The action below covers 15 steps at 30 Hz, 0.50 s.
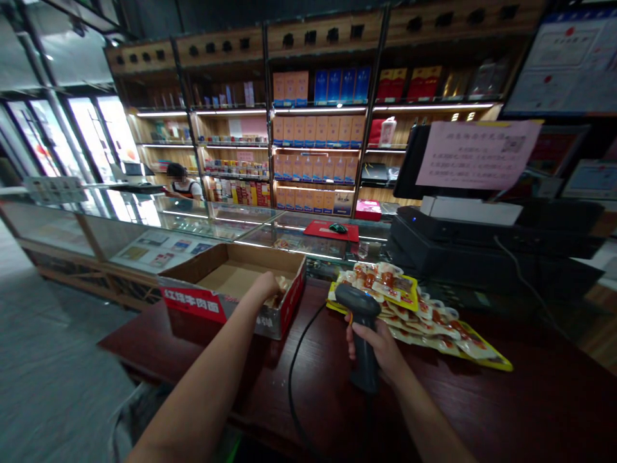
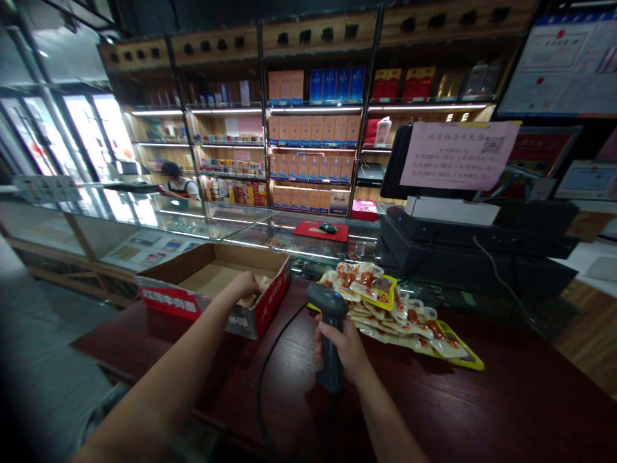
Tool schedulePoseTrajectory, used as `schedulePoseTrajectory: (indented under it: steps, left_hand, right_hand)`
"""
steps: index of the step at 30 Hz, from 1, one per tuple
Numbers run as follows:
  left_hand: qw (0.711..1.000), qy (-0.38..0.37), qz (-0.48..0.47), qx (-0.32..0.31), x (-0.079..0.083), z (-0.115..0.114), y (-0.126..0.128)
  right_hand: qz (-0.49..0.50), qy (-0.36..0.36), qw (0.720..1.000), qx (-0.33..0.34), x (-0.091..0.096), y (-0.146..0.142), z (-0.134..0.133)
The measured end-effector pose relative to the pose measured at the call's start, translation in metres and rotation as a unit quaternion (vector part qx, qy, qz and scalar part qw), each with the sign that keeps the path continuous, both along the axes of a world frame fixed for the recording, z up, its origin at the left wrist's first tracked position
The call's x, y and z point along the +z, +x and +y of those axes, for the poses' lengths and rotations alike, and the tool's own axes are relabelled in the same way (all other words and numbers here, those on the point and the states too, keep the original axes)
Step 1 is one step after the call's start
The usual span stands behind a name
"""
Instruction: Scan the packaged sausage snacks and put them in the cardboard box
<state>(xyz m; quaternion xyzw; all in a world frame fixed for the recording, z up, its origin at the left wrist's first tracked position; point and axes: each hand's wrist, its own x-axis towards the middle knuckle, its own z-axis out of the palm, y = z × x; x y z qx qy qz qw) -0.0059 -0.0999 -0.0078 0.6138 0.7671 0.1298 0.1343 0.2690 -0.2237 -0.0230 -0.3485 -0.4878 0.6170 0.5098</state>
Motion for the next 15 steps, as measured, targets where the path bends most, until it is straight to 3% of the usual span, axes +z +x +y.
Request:
schedulePoseTrajectory:
  steps: [4, 10, 12, 15]
  left_hand:
    - [0.999, 0.001, 0.035, 0.001, -0.002, 0.001, 0.002]
    - [0.997, 0.06, 0.055, 0.013, 0.002, -0.002, 0.005]
    - [0.988, 0.148, 0.043, 0.02, 0.01, -0.009, 0.014]
    - [0.947, 0.318, -0.028, -0.01, 0.021, -0.024, 0.044]
  right_hand:
    - [-0.005, -0.002, 1.0, -0.005, -0.003, 0.002, 0.0]
    - [-0.007, -0.004, 1.0, -0.023, -0.005, 0.011, 0.002]
    - [0.0, -0.008, 1.0, -0.03, -0.005, 0.017, 0.003]
    - [0.001, -0.012, 0.999, -0.045, -0.006, 0.026, 0.004]
